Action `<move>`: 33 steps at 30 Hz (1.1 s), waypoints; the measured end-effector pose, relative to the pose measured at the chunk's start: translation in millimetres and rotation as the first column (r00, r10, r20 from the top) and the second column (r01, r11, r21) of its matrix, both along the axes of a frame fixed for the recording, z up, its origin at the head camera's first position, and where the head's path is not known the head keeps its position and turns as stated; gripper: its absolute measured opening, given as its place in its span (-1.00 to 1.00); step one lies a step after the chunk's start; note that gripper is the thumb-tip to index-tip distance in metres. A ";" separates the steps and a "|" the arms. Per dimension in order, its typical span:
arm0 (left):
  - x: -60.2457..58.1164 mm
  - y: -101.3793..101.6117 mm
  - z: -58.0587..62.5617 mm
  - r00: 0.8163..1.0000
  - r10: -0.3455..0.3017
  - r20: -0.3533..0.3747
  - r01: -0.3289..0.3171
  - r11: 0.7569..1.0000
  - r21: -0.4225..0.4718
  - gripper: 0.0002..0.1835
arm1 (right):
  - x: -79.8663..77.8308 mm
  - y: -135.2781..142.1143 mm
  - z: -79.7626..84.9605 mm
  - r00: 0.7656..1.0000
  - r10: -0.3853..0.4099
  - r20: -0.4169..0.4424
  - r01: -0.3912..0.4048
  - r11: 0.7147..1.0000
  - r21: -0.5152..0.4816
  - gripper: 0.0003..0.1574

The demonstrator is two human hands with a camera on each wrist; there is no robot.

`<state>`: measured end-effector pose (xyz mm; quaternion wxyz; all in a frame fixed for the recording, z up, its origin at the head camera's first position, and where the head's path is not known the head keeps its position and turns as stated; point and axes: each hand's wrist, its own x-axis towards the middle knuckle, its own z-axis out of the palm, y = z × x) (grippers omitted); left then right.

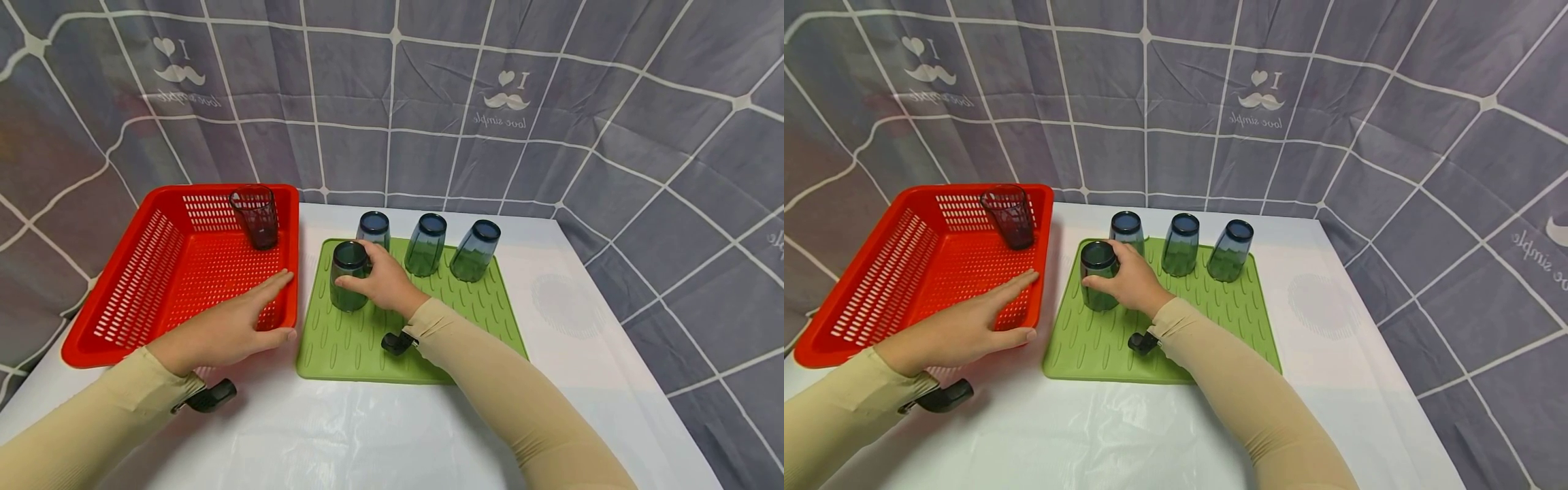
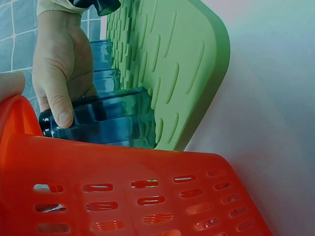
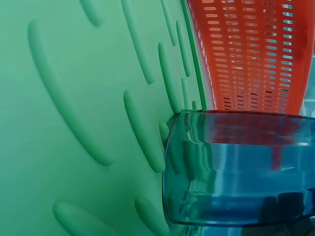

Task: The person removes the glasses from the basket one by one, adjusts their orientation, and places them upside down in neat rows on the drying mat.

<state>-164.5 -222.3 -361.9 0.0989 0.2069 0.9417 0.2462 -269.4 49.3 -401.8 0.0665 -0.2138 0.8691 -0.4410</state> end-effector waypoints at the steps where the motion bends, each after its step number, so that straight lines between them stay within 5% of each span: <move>1: 0.0 0.0 0.0 1.000 -0.001 0.000 0.001 1.000 0.001 0.08 | 0.1 0.0 0.0 1.000 -0.001 -0.001 0.001 1.000 0.001 -0.02; 14: 0.0 0.1 0.5 1.000 -0.001 0.003 0.001 1.000 0.004 0.09 | -1.6 0.5 -3.5 1.000 0.015 -0.007 -0.015 1.000 -0.023 -0.07; 33: 0.9 -1.9 1.7 1.000 -0.008 0.004 0.008 1.000 -0.002 0.10 | 3.1 -1.1 5.2 1.000 -0.010 -0.021 0.011 0.999 0.037 0.15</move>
